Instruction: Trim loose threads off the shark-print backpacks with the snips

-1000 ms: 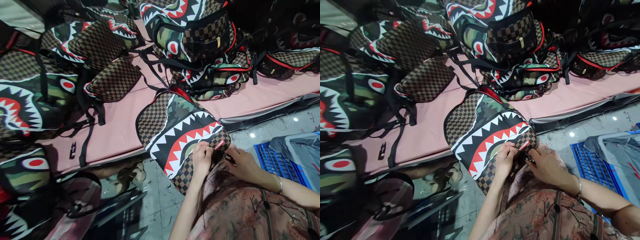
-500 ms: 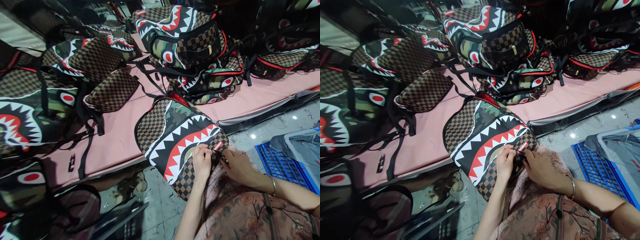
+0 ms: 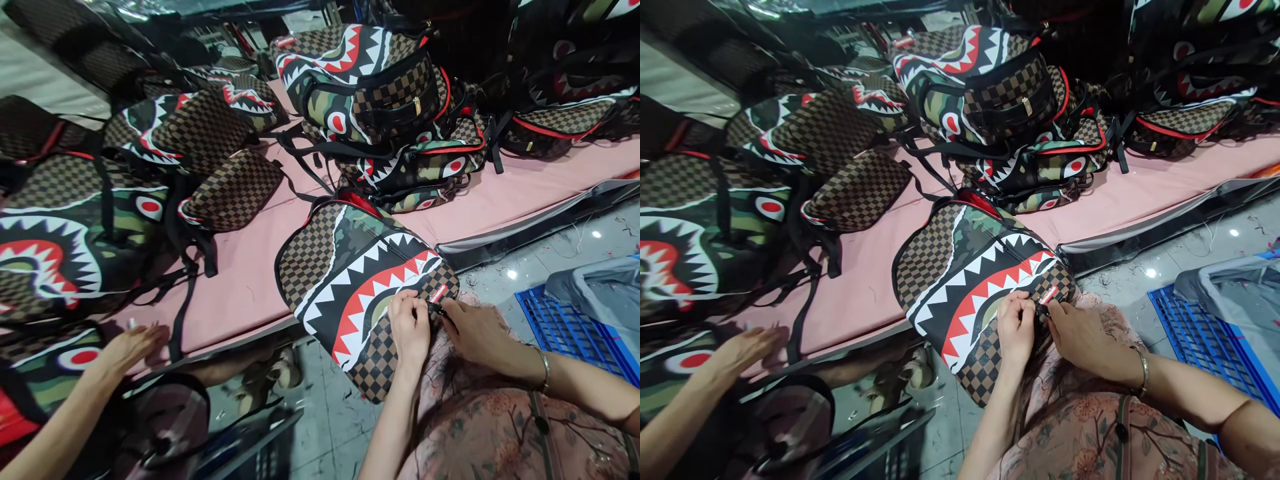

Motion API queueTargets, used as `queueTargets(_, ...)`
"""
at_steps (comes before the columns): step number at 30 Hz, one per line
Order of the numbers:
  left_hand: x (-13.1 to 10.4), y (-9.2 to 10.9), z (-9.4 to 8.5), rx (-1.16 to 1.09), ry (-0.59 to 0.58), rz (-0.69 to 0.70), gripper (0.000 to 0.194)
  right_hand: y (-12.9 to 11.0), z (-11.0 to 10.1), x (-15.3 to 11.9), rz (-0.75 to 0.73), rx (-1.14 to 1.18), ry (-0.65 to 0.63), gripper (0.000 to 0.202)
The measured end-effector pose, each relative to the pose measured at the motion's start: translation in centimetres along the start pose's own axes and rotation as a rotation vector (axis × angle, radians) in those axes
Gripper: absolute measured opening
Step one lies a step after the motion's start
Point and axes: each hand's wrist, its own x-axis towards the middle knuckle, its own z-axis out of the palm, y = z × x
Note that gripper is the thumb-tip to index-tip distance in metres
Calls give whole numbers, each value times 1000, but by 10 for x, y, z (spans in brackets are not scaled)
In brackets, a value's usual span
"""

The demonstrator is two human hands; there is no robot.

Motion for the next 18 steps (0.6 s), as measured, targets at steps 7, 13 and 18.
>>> queueTargets(7, -20, 9, -18, -248, -185, 307, 14, 51, -7, 19, -102, 594, 31, 20)
queueTargets(13, -30, 20, -28, -177, -513, 547, 27, 119, -21, 61, -86, 788, -145, 34)
queueTargets(18, -24, 10, -19, -69, -164, 408, 8, 130, -26, 90, -152, 998, -397, 36)
